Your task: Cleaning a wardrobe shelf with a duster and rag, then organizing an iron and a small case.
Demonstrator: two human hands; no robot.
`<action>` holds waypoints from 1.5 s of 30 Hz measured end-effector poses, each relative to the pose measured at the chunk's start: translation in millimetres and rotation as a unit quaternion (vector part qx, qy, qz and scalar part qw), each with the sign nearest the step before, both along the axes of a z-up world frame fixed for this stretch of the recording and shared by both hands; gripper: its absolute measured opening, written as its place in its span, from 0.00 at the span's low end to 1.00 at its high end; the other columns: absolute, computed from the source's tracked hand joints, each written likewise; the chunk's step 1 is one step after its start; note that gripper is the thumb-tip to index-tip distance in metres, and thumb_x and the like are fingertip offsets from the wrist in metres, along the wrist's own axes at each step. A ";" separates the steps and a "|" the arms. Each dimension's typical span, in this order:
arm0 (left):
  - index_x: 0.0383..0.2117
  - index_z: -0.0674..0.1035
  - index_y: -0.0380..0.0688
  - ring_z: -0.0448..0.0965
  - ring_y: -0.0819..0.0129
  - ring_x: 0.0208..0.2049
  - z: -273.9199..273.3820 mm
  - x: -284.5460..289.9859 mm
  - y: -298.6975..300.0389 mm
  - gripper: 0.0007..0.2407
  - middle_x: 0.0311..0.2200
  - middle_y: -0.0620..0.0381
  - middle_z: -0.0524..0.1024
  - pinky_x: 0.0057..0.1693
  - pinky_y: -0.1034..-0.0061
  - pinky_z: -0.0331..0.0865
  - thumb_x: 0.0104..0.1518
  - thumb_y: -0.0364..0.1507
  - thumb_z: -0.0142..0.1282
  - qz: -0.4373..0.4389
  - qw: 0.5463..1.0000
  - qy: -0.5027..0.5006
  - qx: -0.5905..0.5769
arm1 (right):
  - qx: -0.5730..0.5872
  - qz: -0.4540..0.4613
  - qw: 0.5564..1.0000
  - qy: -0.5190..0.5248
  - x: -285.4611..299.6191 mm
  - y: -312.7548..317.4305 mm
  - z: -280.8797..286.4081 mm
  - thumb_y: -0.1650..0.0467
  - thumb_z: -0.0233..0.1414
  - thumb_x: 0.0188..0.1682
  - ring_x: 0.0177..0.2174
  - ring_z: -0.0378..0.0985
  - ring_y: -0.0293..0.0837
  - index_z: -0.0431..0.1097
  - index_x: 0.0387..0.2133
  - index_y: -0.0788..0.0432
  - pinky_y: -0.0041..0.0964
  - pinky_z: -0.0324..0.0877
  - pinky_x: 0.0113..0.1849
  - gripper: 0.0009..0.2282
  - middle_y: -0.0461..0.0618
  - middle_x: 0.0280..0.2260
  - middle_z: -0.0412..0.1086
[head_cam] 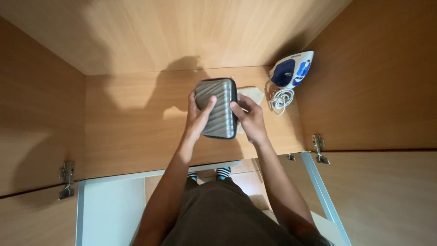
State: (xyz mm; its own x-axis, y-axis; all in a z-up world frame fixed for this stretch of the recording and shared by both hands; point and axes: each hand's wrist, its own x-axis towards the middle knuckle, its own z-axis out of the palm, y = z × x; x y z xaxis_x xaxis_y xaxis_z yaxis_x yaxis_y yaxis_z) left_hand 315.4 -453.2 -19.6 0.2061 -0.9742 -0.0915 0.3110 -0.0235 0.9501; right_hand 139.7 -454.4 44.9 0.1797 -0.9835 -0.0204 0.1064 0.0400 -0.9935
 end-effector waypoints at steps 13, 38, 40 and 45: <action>0.72 0.41 0.42 0.58 0.49 0.69 44.7 8.8 21.3 0.59 0.67 0.39 0.58 0.70 0.61 0.55 0.34 0.39 0.78 -0.172 0.964 -0.202 0.019 | 0.070 -0.022 0.997 0.017 -24.0 -9.8 -29.1 0.65 0.55 0.54 0.35 0.76 0.36 0.71 0.50 0.62 0.31 0.75 0.34 0.15 0.47 0.39 0.73; 0.74 0.46 0.50 0.54 0.44 0.72 65.0 17.7 43.4 0.58 0.70 0.39 0.55 0.73 0.53 0.51 0.32 0.29 0.77 -0.320 0.925 -0.179 -0.095 | -0.108 0.141 0.981 0.080 -31.1 -70.2 -35.6 0.78 0.58 0.51 0.36 0.79 0.36 0.77 0.38 0.65 0.29 0.76 0.39 0.04 0.48 0.38 0.78; 0.75 0.48 0.49 0.54 0.43 0.74 61.8 20.6 45.4 0.56 0.72 0.39 0.56 0.75 0.52 0.50 0.35 0.29 0.77 -0.323 0.928 -0.146 -0.118 | -0.050 0.120 0.991 0.042 -26.9 -75.3 -61.3 0.78 0.58 0.51 0.35 0.79 0.35 0.78 0.38 0.64 0.28 0.76 0.39 0.04 0.47 0.36 0.79; 0.71 0.49 0.48 0.60 0.46 0.67 32.0 29.5 46.2 0.54 0.67 0.42 0.57 0.68 0.50 0.61 0.32 0.34 0.74 -0.268 0.960 0.069 -0.046 | 0.135 0.155 0.978 -0.040 -11.6 -64.4 -100.1 0.74 0.57 0.52 0.33 0.78 0.37 0.77 0.39 0.64 0.29 0.75 0.36 0.05 0.47 0.35 0.78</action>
